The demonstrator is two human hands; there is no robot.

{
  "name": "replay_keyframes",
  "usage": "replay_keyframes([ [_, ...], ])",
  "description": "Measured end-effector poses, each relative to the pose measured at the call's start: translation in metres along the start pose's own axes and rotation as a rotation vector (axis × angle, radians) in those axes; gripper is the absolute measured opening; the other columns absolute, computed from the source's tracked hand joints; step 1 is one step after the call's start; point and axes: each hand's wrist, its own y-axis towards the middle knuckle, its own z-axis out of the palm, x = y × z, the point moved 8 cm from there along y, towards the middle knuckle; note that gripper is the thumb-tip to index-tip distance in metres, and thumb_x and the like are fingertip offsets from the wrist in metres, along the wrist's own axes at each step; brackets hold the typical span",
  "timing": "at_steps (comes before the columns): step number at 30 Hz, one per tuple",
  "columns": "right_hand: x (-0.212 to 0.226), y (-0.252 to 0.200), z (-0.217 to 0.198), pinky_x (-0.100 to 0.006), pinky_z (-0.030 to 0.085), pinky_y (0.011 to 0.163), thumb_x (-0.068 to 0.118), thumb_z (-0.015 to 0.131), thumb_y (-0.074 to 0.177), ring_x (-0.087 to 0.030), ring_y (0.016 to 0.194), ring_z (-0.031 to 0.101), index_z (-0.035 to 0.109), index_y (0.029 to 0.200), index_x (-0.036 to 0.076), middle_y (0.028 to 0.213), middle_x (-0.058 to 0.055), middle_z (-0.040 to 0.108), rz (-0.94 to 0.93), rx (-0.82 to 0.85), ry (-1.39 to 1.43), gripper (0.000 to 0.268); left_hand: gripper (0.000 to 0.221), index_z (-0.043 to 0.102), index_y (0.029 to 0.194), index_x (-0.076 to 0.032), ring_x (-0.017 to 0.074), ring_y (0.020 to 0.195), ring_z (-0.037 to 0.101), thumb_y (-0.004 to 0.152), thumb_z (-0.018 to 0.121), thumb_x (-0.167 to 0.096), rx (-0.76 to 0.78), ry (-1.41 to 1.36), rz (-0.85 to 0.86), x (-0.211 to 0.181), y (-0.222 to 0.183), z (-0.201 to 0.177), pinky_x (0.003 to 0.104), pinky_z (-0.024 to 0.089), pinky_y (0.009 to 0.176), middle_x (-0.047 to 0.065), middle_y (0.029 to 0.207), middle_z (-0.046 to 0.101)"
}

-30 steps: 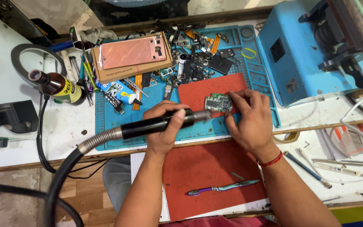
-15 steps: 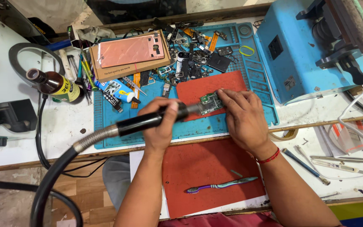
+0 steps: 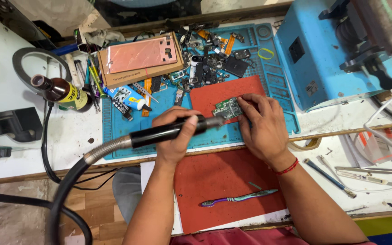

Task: The person heats a circuit board with a hot air station tool and uses their fingers to touch parts of the board while it rests on a red mat.

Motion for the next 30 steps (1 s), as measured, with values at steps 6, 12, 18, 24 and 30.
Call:
replay_keyframes([
  [6, 0.001, -0.001, -0.001, -0.044, 0.044, 0.103, 0.01, 0.071, 0.088, -0.034, 0.116, 0.055, 0.07, 0.128, 0.005, 0.128, -0.009, 0.063, -0.011, -0.004, 0.007, 0.04, 0.019, 0.071, 0.103, 0.001, 0.0187, 0.091, 0.069, 0.097, 0.069, -0.017, -0.208, 0.009, 0.039, -0.01, -0.021, -0.021, 0.031, 0.055, 0.087, 0.012, 0.101, 0.072],
  [12, 0.002, 0.001, 0.001, -0.045, 0.044, 0.103, 0.009, 0.071, 0.088, -0.034, 0.116, 0.055, 0.069, 0.129, 0.005, 0.128, -0.009, 0.063, -0.021, 0.002, -0.007, 0.041, 0.02, 0.074, 0.105, 0.002, 0.0203, 0.091, 0.069, 0.097, 0.071, -0.016, -0.232, 0.056, -0.084, -0.002, -0.019, -0.023, 0.031, 0.054, 0.087, 0.014, 0.099, 0.072],
  [18, 0.001, -0.004, 0.002, -0.045, 0.045, 0.102, 0.008, 0.071, 0.088, -0.034, 0.114, 0.056, 0.069, 0.128, 0.005, 0.128, -0.01, 0.063, -0.032, -0.002, -0.012, 0.041, 0.021, 0.074, 0.105, 0.001, 0.0201, 0.091, 0.071, 0.094, 0.073, -0.017, -0.173, 0.095, 0.014, -0.008, -0.023, -0.02, 0.031, 0.056, 0.086, 0.013, 0.1, 0.074],
  [24, 0.002, 0.001, -0.003, -0.045, 0.045, 0.099, 0.009, 0.07, 0.084, -0.034, 0.111, 0.056, 0.069, 0.126, 0.005, 0.126, -0.01, 0.063, -0.052, -0.022, -0.021, 0.042, 0.019, 0.074, 0.102, -0.001, 0.0184, 0.088, 0.072, 0.093, 0.072, -0.017, -0.051, -0.013, 0.02, -0.006, -0.018, -0.014, 0.03, 0.056, 0.083, 0.011, 0.097, 0.075],
  [30, 0.001, -0.001, -0.001, -0.045, 0.045, 0.099, 0.01, 0.07, 0.085, -0.034, 0.112, 0.056, 0.068, 0.125, 0.007, 0.126, -0.01, 0.063, -0.028, -0.014, 0.009, 0.041, 0.02, 0.074, 0.103, 0.001, 0.0174, 0.09, 0.071, 0.094, 0.072, -0.017, -0.038, -0.03, -0.039, 0.004, -0.02, -0.014, 0.03, 0.055, 0.084, 0.011, 0.099, 0.075],
])
